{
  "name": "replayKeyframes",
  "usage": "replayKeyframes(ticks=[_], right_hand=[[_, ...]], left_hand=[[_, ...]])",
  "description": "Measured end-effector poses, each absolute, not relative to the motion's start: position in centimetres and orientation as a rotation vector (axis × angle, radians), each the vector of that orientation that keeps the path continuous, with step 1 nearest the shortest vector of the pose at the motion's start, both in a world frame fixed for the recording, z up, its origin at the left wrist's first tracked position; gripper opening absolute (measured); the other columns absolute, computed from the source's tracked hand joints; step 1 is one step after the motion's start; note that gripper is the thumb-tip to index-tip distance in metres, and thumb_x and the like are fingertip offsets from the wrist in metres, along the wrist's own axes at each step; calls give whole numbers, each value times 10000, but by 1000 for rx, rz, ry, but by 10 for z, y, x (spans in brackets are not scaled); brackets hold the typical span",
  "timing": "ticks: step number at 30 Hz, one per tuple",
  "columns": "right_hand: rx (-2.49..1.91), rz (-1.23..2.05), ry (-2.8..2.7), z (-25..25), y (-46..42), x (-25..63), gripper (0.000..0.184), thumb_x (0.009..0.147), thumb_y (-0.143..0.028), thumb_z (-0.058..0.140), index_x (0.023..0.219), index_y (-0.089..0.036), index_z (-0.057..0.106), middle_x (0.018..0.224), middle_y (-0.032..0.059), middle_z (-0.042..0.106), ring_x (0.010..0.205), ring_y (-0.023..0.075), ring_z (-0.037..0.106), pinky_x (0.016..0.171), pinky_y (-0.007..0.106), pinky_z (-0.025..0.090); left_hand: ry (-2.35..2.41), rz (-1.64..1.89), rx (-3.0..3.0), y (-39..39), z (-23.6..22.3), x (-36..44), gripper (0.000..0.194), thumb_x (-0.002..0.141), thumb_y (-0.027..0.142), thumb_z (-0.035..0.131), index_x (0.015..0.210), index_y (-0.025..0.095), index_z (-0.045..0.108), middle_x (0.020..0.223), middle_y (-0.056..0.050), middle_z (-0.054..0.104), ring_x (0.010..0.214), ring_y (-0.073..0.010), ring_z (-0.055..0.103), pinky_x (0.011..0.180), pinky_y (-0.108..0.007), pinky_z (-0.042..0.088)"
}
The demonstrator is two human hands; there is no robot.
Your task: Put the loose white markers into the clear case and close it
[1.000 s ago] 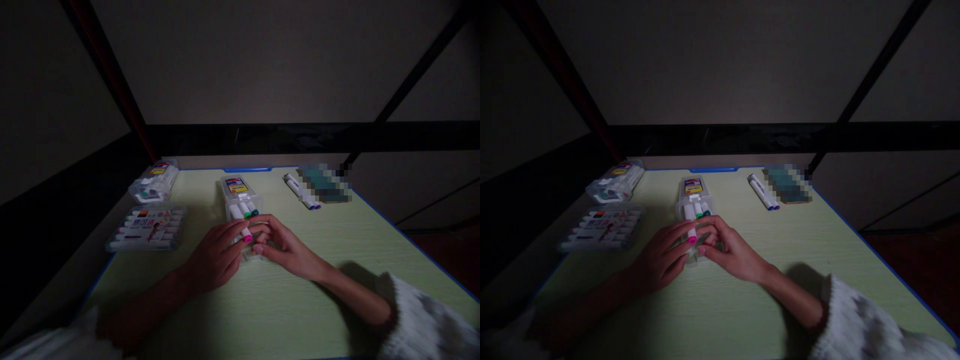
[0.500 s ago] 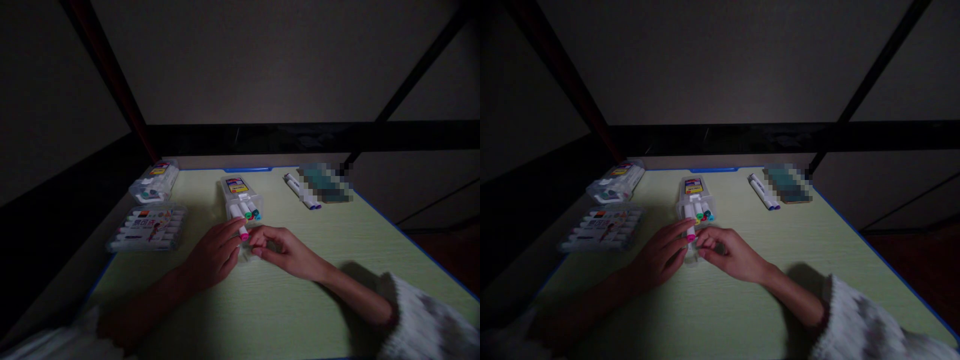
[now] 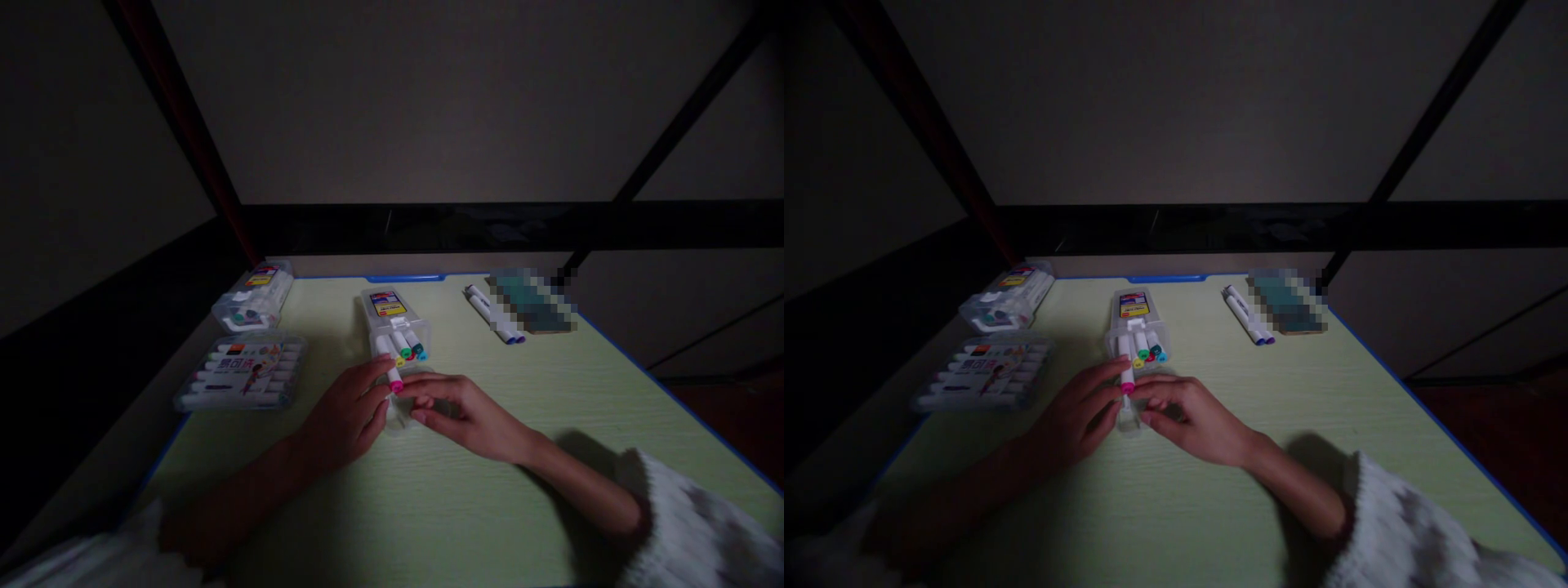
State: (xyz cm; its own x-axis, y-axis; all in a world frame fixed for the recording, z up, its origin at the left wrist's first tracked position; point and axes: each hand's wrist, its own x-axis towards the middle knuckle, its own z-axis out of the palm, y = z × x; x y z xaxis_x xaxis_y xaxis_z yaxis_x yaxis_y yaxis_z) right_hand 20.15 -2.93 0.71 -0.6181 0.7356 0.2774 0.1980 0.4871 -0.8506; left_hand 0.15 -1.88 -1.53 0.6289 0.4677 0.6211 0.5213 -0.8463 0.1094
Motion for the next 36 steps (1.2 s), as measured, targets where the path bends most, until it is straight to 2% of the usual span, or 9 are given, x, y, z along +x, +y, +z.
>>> replayKeyframes(ticks=[4, 10, 13, 19, 28, 36], right_hand=[[-781, 1055, -2116, 6, -29, 202, 293, 820, -125, 495, 1091, -193, 584, 1164, 69, 561, 932, 119, 557, 740, 242, 461], [-813, 1004, -2147, 5, -29, 202, 265, 813, -134, 502, 1056, -186, 593, 1163, 76, 564, 1001, 141, 546, 820, 291, 460], [-816, 1005, -2150, 5, -29, 202, 233, 811, -134, 501, 1013, -182, 606, 1158, 73, 567, 1007, 144, 546, 840, 305, 458], [-800, 1004, -2163, 4, -29, 202, 293, 808, -114, 497, 1076, -195, 582, 1169, 72, 558, 1014, 139, 540, 824, 292, 461], [-802, 903, -2279, 6, -30, 203, 337, 837, -142, 461, 1165, -194, 520, 1177, 80, 542, 995, 139, 542, 836, 287, 455], [-854, 735, -2425, 3, -32, 203, 452, 859, -173, 427, 1307, -185, 365, 1022, 78, 588, 884, 156, 559, 821, 323, 467]], left_hand=[[-830, -996, -2737, -18, -13, 2, 154, 809, 71, 452, 900, 117, 567, 1156, -130, 548, 1120, -208, 472, 933, -343, 432], [-917, -908, -2673, -17, -11, 2, 151, 820, 102, 449, 836, 124, 598, 1154, -103, 573, 927, -213, 515, 792, -360, 460], [-982, -861, -2715, -16, -10, 2, 169, 822, 101, 439, 824, 127, 606, 1190, -99, 553, 915, -211, 512, 791, -363, 453], [-1014, -842, -2744, -16, -11, 2, 178, 824, 94, 432, 803, 122, 606, 1221, -103, 531, 863, -201, 507, 780, -360, 455], [-1012, -806, -2770, -15, -10, 2, 181, 825, 87, 420, 754, 125, 583, 1268, -111, 491, 899, -208, 521, 812, -370, 450], [-1011, -787, -2782, -15, -12, 2, 179, 822, 80, 414, 795, 121, 586, 1295, -120, 460, 906, -211, 528, 809, -364, 452]])
